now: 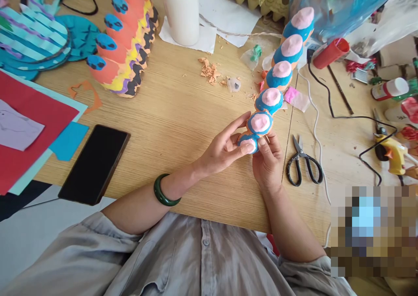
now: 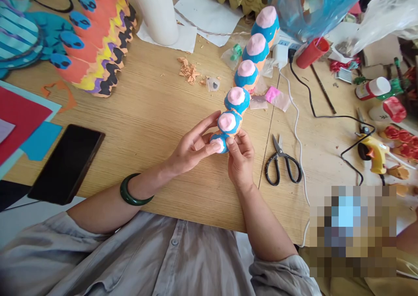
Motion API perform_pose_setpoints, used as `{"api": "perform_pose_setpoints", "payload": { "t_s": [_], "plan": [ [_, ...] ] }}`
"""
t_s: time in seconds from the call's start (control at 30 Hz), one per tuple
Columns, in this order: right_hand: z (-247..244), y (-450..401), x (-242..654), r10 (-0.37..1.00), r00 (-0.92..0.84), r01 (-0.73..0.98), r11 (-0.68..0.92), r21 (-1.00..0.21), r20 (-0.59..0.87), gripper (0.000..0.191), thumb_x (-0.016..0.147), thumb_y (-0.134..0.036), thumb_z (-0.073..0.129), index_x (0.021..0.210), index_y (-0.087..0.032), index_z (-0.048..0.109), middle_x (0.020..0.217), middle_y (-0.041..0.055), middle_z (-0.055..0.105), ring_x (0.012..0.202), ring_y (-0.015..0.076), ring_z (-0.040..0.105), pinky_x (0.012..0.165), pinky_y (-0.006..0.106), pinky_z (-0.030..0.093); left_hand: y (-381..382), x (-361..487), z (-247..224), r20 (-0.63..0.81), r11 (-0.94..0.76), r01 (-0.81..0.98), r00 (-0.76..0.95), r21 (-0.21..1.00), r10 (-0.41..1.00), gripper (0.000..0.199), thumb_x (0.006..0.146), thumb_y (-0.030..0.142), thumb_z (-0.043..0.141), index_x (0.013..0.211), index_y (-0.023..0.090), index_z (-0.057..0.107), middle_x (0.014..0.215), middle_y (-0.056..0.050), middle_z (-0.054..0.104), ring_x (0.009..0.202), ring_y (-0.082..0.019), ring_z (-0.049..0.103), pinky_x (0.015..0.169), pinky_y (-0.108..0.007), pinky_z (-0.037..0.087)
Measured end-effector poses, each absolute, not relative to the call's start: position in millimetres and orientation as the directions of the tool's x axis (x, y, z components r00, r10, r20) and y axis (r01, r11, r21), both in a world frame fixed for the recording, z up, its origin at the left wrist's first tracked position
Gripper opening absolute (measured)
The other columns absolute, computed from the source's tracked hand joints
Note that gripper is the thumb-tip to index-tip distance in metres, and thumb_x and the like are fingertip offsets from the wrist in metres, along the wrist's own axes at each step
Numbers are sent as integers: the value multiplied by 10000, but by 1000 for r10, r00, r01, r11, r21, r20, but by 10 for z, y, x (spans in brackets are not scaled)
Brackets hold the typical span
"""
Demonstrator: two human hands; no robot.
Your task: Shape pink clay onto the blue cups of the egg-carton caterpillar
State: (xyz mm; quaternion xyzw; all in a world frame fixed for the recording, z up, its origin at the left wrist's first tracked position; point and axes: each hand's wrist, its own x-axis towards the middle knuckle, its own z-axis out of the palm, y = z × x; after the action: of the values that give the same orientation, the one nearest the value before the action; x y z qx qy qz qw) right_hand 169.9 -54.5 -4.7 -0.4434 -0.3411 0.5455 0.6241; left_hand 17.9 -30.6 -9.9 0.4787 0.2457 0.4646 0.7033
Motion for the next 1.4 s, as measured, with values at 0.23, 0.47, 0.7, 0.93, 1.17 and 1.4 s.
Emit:
{"api": "perform_pose_setpoints", "payload": {
  "t_s": [0.23,0.47,0.7,0.93,1.17,1.4],
  "plan": [
    [-38,-519,1717,983,157,-388,-31,-921,-99,282,834,-481,893,1030,-324,764,907,-36,776,795,157,701,728,303,602,-289,186,-68,79,136,-432,444,891,893,827,951,436,795,1682,260,452,1769,-135,435,1537,-348,551,1251,-465,493],
    [-37,-519,1721,987,119,-395,-56,-917,-112,290,834,-490,893,1014,-315,748,835,-47,738,672,130,636,599,263,563,-262,208,-18,-74,340,-534,457,774,886,739,899,437,811,1578,259,578,1644,-122,577,1495,-352,575,1169,-445,521],
    [-20,-530,1703,973,156,-402,-92,-911,-168,326,784,-469,928,991,-295,746,843,-45,735,687,128,629,663,280,590,-223,189,-10,-174,465,-581,486,667,856,632,810,256,854,1421,258,691,1440,-74,716,1277,-236,690,1009,-327,550],
    [-22,-502,1719,970,98,-446,-156,-882,-221,315,803,-478,903,925,-255,717,779,-48,670,589,92,556,459,201,471,-249,204,50,-215,501,-572,494,649,843,498,854,365,878,1308,218,735,1145,-40,752,949,-138,683,818,-256,561],
    [-25,-488,1711,966,48,-480,-202,-854,-255,347,802,-515,901,929,-255,710,772,-44,692,576,99,580,420,204,471,-214,175,6,-211,518,-511,542,686,814,629,847,466,884,1387,206,694,1236,-96,736,940,-176,695,761,-293,586],
    [8,-509,1687,957,148,-484,-150,-862,-250,335,747,-472,958,926,-263,766,820,-44,756,677,117,651,630,253,607,-296,211,-22,-127,314,-405,425,859,896,1343,666,366,1021,1760,351,242,1738,-167,444,1274,-293,711,1044,-430,635]
  ]
}}
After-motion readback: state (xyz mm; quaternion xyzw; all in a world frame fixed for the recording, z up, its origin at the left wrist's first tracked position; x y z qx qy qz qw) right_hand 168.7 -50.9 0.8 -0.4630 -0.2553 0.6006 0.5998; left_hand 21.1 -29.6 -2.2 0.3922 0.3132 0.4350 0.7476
